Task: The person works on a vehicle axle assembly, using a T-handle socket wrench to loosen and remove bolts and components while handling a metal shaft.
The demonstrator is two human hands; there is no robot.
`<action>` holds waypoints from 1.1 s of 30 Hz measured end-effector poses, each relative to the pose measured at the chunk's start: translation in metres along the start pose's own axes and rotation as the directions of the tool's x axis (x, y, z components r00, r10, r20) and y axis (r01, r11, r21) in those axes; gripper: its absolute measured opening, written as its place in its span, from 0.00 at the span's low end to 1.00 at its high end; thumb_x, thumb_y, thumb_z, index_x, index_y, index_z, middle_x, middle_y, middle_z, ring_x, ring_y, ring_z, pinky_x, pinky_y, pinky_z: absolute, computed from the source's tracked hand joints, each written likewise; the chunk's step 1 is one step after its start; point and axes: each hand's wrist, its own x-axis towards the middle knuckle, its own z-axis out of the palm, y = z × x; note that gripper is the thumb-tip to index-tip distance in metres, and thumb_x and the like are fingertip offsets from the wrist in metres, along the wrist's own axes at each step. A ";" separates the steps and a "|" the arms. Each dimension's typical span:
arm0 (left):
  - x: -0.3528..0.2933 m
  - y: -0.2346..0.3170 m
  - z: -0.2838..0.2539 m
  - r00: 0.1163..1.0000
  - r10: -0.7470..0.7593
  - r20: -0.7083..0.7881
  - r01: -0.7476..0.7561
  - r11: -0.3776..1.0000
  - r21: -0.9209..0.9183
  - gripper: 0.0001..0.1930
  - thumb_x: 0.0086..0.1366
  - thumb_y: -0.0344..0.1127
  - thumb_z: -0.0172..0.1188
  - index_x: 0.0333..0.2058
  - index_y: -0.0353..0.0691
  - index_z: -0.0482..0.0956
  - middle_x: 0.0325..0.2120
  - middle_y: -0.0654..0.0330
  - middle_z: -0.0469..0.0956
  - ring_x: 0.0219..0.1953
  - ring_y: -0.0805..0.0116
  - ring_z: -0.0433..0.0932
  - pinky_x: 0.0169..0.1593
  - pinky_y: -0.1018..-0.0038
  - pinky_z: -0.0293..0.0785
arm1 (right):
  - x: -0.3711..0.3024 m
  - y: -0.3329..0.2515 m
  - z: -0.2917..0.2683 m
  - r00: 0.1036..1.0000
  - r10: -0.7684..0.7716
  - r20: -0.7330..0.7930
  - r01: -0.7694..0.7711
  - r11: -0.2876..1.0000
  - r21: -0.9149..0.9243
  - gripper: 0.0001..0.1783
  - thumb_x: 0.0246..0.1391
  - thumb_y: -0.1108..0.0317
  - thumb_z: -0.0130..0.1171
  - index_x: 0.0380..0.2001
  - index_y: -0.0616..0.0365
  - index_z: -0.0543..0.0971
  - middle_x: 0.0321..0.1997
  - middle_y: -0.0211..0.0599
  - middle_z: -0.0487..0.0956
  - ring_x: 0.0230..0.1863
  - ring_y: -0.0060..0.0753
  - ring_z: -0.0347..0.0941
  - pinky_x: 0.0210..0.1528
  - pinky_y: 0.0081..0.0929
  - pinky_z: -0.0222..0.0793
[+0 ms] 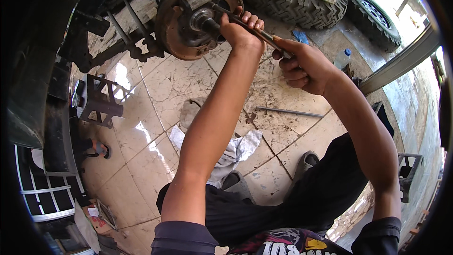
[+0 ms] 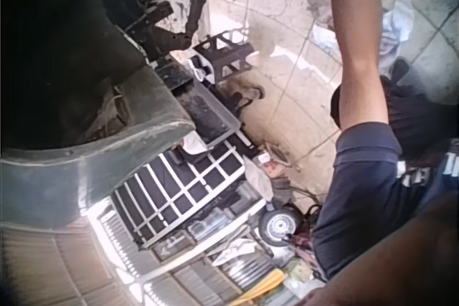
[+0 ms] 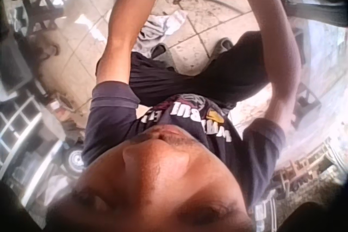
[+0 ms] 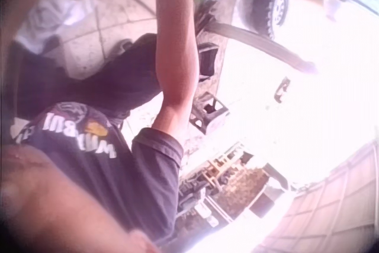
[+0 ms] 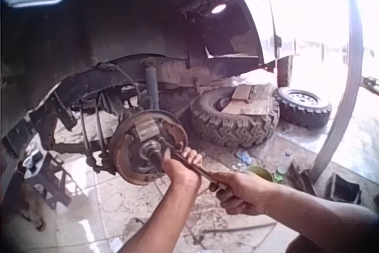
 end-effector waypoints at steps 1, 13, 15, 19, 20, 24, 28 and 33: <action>0.001 -0.001 -0.004 0.999 -0.023 0.045 0.025 0.999 -0.038 0.23 0.70 0.52 0.35 0.29 0.41 0.71 0.12 0.70 0.58 0.12 0.76 0.53 0.18 0.79 0.52 | 0.000 0.004 0.001 0.996 0.052 0.072 -0.064 0.982 0.177 0.19 0.66 0.52 0.47 0.33 0.59 0.73 0.14 0.14 0.52 0.12 0.10 0.45 0.14 0.18 0.36; 0.006 -0.011 -0.001 0.976 0.138 -0.167 -0.063 0.918 0.392 0.22 0.72 0.54 0.37 0.22 0.50 0.60 0.12 0.71 0.55 0.12 0.77 0.52 0.19 0.78 0.51 | 0.003 0.040 0.011 0.677 -0.735 0.036 0.199 0.135 -0.971 0.18 0.64 0.57 0.50 0.36 0.67 0.71 0.19 0.44 0.71 0.19 0.50 0.72 0.23 0.44 0.68; 0.015 -0.004 -0.007 0.980 0.143 -0.137 -0.079 0.917 0.392 0.22 0.72 0.53 0.38 0.21 0.49 0.60 0.12 0.71 0.56 0.12 0.77 0.53 0.19 0.78 0.52 | 0.014 0.024 -0.003 0.897 -0.440 -0.043 0.289 0.656 -0.697 0.21 0.65 0.52 0.47 0.37 0.64 0.72 0.16 0.33 0.68 0.13 0.37 0.67 0.17 0.36 0.62; 0.008 0.014 -0.016 0.989 -0.131 0.066 0.136 0.988 -0.074 0.23 0.72 0.57 0.38 0.26 0.47 0.63 0.14 0.71 0.56 0.13 0.78 0.52 0.18 0.78 0.49 | 0.007 0.021 -0.001 0.997 0.045 0.056 -0.053 0.987 0.150 0.26 0.67 0.47 0.44 0.28 0.59 0.74 0.16 0.19 0.60 0.12 0.16 0.50 0.13 0.19 0.45; 0.008 0.015 -0.017 0.996 -0.084 -0.014 0.084 0.995 0.052 0.23 0.72 0.57 0.37 0.25 0.47 0.64 0.13 0.71 0.56 0.12 0.78 0.52 0.17 0.79 0.48 | 0.006 0.023 0.003 1.000 0.017 -0.010 -0.017 0.998 0.065 0.27 0.67 0.47 0.44 0.27 0.60 0.74 0.16 0.20 0.61 0.12 0.18 0.52 0.13 0.21 0.48; 0.004 0.001 -0.001 0.952 0.142 -0.272 -0.013 0.904 0.427 0.26 0.71 0.60 0.36 0.23 0.48 0.65 0.10 0.72 0.53 0.10 0.77 0.49 0.17 0.79 0.47 | 0.007 0.048 0.017 0.683 -0.729 0.039 0.251 0.185 -0.950 0.20 0.64 0.58 0.47 0.28 0.67 0.74 0.19 0.53 0.76 0.24 0.56 0.76 0.31 0.48 0.70; 0.005 -0.006 0.006 0.945 0.158 -0.286 -0.030 0.914 0.404 0.26 0.71 0.60 0.36 0.24 0.46 0.65 0.11 0.71 0.54 0.12 0.77 0.51 0.18 0.79 0.50 | 0.017 0.043 0.010 0.634 -0.772 0.045 0.178 0.089 -0.980 0.20 0.64 0.57 0.46 0.26 0.63 0.71 0.18 0.44 0.73 0.13 0.47 0.70 0.19 0.42 0.66; 0.011 0.019 -0.018 0.990 -0.062 0.125 0.062 0.998 0.008 0.26 0.73 0.58 0.35 0.25 0.42 0.66 0.17 0.67 0.61 0.15 0.75 0.57 0.20 0.81 0.58 | 0.009 0.011 0.011 0.987 0.109 0.121 -0.132 0.971 0.199 0.19 0.68 0.54 0.38 0.28 0.54 0.68 0.16 0.19 0.58 0.11 0.12 0.45 0.12 0.15 0.38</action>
